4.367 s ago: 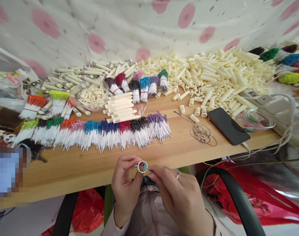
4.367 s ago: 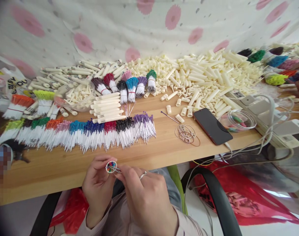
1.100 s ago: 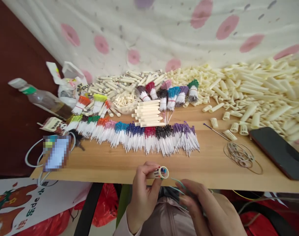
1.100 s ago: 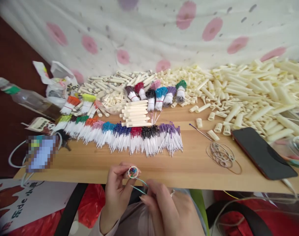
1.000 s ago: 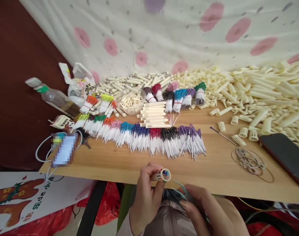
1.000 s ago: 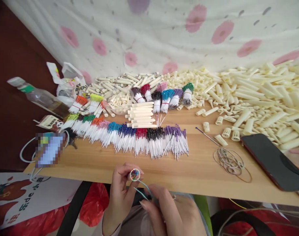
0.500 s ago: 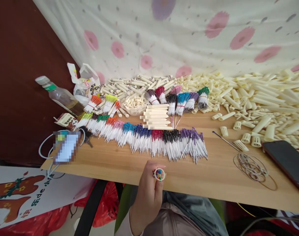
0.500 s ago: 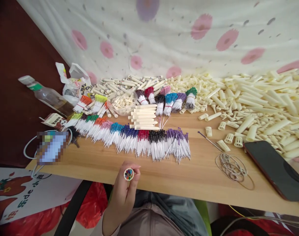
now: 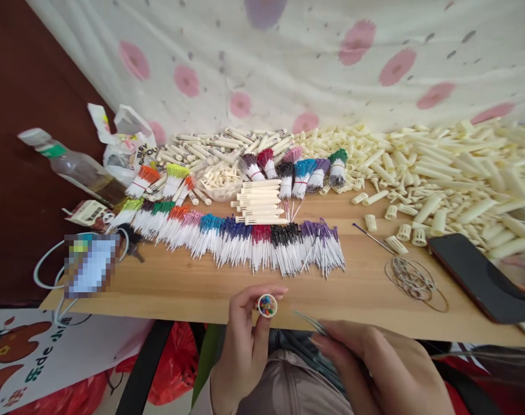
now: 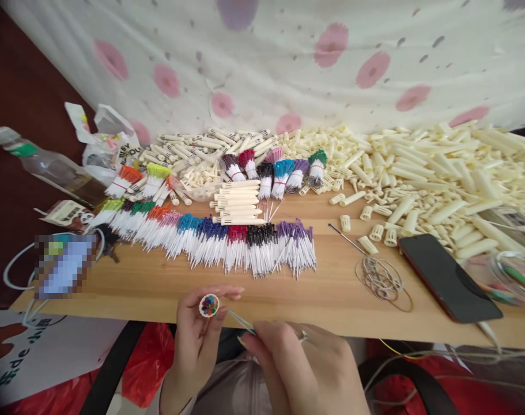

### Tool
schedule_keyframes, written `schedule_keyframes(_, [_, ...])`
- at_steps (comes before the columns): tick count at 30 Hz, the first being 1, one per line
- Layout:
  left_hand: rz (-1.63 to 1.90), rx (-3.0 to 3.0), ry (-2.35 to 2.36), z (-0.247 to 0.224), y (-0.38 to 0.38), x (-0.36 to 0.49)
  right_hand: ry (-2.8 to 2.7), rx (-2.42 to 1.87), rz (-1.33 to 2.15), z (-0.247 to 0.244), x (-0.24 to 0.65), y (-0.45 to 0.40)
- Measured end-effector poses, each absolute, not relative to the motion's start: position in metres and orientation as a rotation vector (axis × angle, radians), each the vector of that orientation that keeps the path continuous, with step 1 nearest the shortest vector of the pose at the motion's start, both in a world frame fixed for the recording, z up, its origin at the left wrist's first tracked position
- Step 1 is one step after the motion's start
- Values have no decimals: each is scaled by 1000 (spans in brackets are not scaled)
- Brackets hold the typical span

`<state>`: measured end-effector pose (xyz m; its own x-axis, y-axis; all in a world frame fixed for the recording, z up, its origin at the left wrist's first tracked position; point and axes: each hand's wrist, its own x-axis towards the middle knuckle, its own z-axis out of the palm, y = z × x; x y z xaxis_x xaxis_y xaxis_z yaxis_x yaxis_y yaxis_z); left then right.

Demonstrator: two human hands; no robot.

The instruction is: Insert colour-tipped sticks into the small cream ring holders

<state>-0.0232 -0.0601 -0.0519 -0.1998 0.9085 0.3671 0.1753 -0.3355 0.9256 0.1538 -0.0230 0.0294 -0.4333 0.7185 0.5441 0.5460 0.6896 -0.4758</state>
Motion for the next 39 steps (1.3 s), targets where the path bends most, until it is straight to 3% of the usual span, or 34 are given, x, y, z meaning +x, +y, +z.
schedule_keyframes(39, [1620,1638,1255,-57,-64,-23,-2270,-988,393,29,147,-32])
